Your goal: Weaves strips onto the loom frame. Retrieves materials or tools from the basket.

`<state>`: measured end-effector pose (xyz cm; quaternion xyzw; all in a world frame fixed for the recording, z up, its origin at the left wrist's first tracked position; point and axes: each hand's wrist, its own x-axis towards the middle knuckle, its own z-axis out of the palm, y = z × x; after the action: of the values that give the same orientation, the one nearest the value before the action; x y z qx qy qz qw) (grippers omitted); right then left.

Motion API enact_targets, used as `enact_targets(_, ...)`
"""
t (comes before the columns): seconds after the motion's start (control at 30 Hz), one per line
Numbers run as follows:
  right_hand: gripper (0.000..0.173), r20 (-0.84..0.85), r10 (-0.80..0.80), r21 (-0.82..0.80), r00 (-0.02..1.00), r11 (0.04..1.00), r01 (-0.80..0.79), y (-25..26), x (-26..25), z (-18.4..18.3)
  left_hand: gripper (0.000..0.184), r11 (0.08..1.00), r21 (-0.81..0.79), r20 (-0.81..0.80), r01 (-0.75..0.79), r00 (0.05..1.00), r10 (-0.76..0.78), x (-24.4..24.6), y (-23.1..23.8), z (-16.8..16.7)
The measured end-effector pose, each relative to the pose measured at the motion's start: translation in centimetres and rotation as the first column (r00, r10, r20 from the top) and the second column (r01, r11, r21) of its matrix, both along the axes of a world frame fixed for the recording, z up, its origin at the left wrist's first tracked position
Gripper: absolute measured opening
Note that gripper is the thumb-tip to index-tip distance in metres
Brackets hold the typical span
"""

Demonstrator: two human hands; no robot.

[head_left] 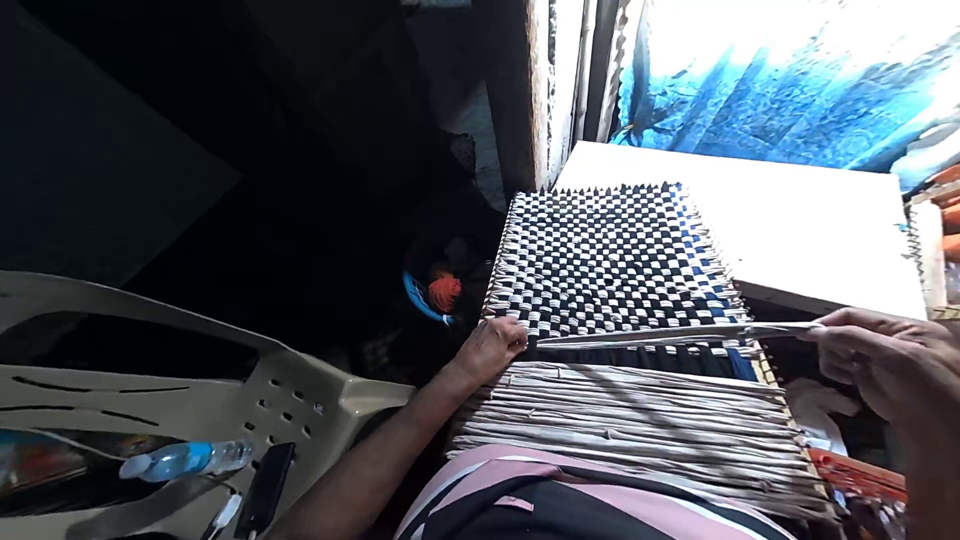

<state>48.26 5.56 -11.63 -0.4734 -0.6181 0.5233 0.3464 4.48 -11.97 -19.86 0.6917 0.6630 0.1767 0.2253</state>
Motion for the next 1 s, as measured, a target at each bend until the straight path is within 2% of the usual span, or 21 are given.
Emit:
enact_targets(0.1,0.016,-0.084,0.131,0.089,0.988,0.988,-0.124,-0.8,-0.7,1.7,0.023,1.000,-0.002,-0.158,0.006,0.987,-0.006,0.9,1.0,-0.4)
enact_targets(0.17,0.014,-0.067,0.173,0.152,0.983,0.975,-0.161,-1.2,-1.3,2.7,0.022,0.999,-0.037,-0.208,0.015,0.978,-0.022,1.3,1.4,-0.2)
enact_targets(0.33,0.011,-0.005,0.138,0.202,0.990,0.970,-0.134,-0.8,0.5,3.0,0.018,0.993,-0.088,-0.057,0.074,0.995,-0.079,-0.5,1.2,1.0)
enact_targets(0.47,0.010,0.010,0.108,0.112,0.994,0.988,-0.109,-1.5,0.7,2.7,0.022,0.995,0.032,-0.162,0.095,0.983,-0.089,0.0,0.5,-0.7)
enact_targets(0.53,0.010,0.001,0.098,0.104,0.995,0.990,-0.098,-1.3,0.5,2.7,0.018,0.996,-0.002,-0.179,0.086,0.980,-0.085,0.1,1.1,-0.6)
enact_targets(0.6,0.012,-0.036,0.115,0.141,0.993,0.984,-0.109,-1.3,-0.3,3.9,0.015,0.995,-0.045,-0.075,0.085,0.993,-0.088,0.0,1.9,1.5)
enact_targets(0.63,0.012,-0.045,0.148,0.190,0.988,0.972,-0.136,-1.2,-1.0,4.9,0.018,0.995,0.005,0.037,0.100,0.994,-0.100,0.1,2.3,2.9)
enact_targets(0.7,0.008,-0.042,0.258,0.329,0.965,0.916,-0.231,-1.7,-3.1,7.7,0.025,0.973,0.191,0.282,0.130,0.942,-0.181,1.5,2.7,6.6)
enact_targets(0.73,0.006,-0.018,0.342,0.424,0.939,0.854,-0.303,-2.1,-4.6,9.1,0.030,0.956,0.253,0.368,0.149,0.899,-0.237,2.8,2.5,9.2)
enact_targets(0.77,0.006,0.033,0.415,0.512,0.909,0.775,-0.372,-2.7,-6.3,10.7,0.034,0.933,0.319,0.406,0.169,0.865,-0.295,4.3,2.1,11.8)
enact_targets(0.83,0.009,0.153,0.494,0.644,0.856,0.607,-0.466,-4.5,-10.4,14.1,0.035,0.872,0.461,0.375,0.166,0.854,-0.361,7.3,0.9,16.1)
enact_targets(0.93,0.015,0.255,0.501,0.717,0.827,0.476,-0.509,-7.2,-16.1,17.6,0.024,0.783,0.622,0.312,0.013,0.913,-0.263,10.0,-0.7,18.5)
enact_targets(1.0,0.012,0.200,0.557,0.723,0.806,0.472,-0.505,-7.7,-18.6,17.4,0.021,0.750,0.643,0.353,-0.153,0.929,-0.113,9.6,-1.1,18.4)
